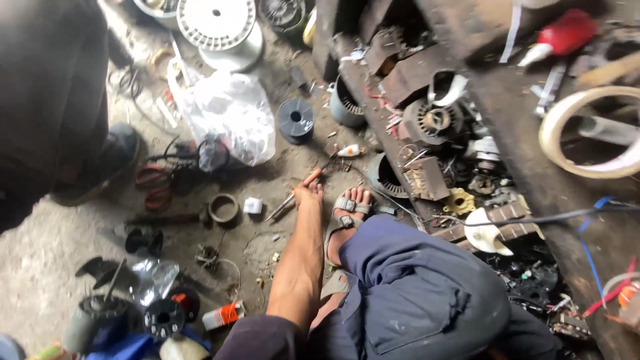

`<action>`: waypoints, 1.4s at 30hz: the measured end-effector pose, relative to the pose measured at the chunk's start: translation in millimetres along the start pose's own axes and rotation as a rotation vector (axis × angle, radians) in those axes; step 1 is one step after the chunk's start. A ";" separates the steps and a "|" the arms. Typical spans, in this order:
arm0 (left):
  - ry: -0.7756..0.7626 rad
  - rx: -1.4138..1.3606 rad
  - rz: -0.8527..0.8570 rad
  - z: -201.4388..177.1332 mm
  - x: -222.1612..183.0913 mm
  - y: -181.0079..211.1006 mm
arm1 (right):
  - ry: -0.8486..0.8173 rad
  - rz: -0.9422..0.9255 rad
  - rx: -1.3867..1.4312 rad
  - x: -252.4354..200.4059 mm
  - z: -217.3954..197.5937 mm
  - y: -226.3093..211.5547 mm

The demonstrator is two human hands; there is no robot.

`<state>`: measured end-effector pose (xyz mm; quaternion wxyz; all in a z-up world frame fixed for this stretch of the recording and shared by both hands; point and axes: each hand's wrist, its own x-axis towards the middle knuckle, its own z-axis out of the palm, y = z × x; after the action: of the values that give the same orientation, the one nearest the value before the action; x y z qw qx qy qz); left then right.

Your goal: Finalizing a coil assembly by stripping wire ends and soldering them to the coil terminals on a workbench.

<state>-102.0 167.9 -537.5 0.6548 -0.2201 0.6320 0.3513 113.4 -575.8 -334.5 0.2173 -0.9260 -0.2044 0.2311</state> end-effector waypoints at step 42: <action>-1.987 2.043 1.121 -15.0 -625.5 76.1 | 0.038 -0.184 0.944 -24.6 -75.8 -624.3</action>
<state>-139.7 93.2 87.2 0.4540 0.8866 -0.0849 -0.0251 -41.0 -97.8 44.6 0.6373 -0.7084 -0.1542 0.2613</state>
